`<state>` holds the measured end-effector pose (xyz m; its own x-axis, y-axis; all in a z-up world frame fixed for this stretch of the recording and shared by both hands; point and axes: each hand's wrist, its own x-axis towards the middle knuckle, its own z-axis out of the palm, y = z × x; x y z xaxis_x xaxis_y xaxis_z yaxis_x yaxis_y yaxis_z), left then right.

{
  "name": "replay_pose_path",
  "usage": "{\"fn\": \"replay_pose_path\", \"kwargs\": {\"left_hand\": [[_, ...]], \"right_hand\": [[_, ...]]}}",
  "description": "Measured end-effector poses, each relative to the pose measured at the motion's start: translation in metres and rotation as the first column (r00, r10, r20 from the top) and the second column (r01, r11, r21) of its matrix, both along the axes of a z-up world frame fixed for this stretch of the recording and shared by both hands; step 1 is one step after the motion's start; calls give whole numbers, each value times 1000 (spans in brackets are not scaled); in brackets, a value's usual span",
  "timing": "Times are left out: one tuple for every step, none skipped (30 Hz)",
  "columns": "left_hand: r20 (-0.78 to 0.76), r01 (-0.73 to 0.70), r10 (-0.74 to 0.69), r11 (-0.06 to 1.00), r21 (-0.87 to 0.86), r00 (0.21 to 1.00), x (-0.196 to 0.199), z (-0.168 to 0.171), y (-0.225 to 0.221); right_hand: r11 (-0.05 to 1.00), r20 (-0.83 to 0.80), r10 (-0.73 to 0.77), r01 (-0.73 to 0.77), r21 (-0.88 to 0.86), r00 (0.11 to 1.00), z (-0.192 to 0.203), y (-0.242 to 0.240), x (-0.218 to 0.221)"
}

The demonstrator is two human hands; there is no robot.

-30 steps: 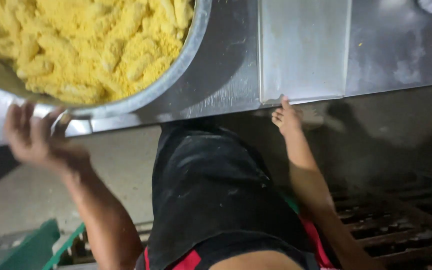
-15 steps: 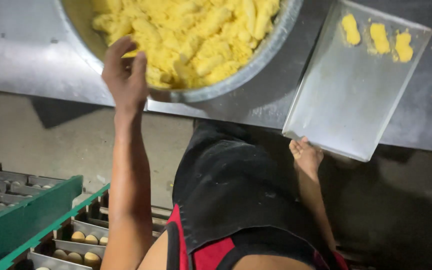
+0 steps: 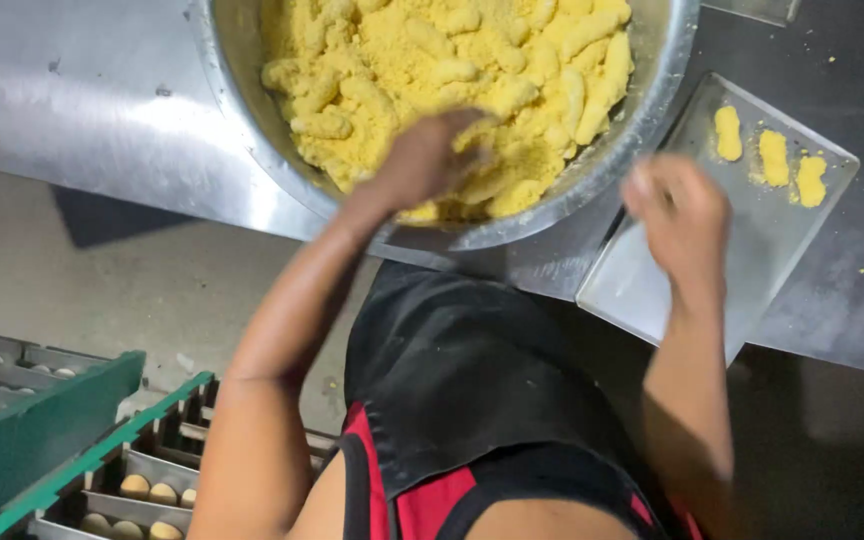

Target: Shaping pieces of dough into rolls, coating them in flour/meal, and placing them on baking trays.

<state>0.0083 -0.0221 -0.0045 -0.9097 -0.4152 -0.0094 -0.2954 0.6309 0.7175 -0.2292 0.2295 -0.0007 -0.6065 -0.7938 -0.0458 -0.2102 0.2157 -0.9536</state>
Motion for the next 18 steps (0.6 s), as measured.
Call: {"fn": "replay_pose_path", "kwargs": {"left_hand": [[-121, -121, 109, 987, -102, 987, 8, -4, -22], [-263, -247, 191, 949, -198, 946, 13, -6, -51], [-275, -244, 183, 947, -208, 944, 12, -13, -83], [-224, -351, 296, 895, -274, 929, 12, -22, -113], [-180, -447, 409, 827, -341, 895, 12, -32, -143], [-177, -450, 414, 829, -331, 893, 3, -29, -157], [-111, -419, 407, 840, -345, 907, -4, -26, -171], [-47, -388, 398, 850, -355, 916, -13, -25, -187], [-47, -394, 403, 853, -342, 914, -26, -44, -194], [-47, -289, 296, 870, -399, 954, -41, -60, -207], [-40, -182, 185, 872, -454, 982, -57, -76, -221], [-39, -182, 184, 878, -443, 982, -67, -85, -227], [5, -127, 150, 855, -503, 989, -78, -95, -231], [61, -66, 118, 836, -545, 991, -87, -110, -226], [70, -63, 116, 852, -519, 991, -84, -113, -212], [124, -29, 123, 816, -578, 985, -82, -112, -203], [177, 11, 131, 775, -632, 975, -82, -110, -194], [168, 8, 130, 766, -643, 977, -86, -113, -207]], "right_hand": [[997, -192, 75, -77, -5, 979, 4, -34, 3], [988, -385, 138, -152, -7, 913, 10, -74, 3], [989, -395, 128, -147, -19, 910, 4, -112, 8], [959, -473, 259, -281, 26, 842, -3, -148, 13], [911, -541, 381, -403, 82, 750, -11, -186, 19], [909, -537, 390, -407, 93, 748, -20, -214, 30], [887, -607, 436, -432, 163, 665, -30, -244, 41], [861, -667, 481, -450, 237, 569, -40, -274, 51], [856, -664, 492, -453, 250, 563, -38, -287, 61], [798, -585, 597, -332, 503, 549, -35, -306, 69], [669, -484, 678, -193, 718, 553, -32, -326, 76], [660, -476, 684, -191, 726, 553, -37, -327, 77], [619, -456, 685, -123, 775, 569, -43, -327, 77], [557, -421, 692, -63, 828, 586, -52, -318, 80], [532, -396, 705, -68, 844, 588, -37, -307, 81], [581, -318, 624, -150, 800, 714, -20, -300, 80], [635, -219, 532, -215, 742, 818, -2, -293, 78], [646, -232, 526, -207, 735, 818, -7, -295, 60]]}}
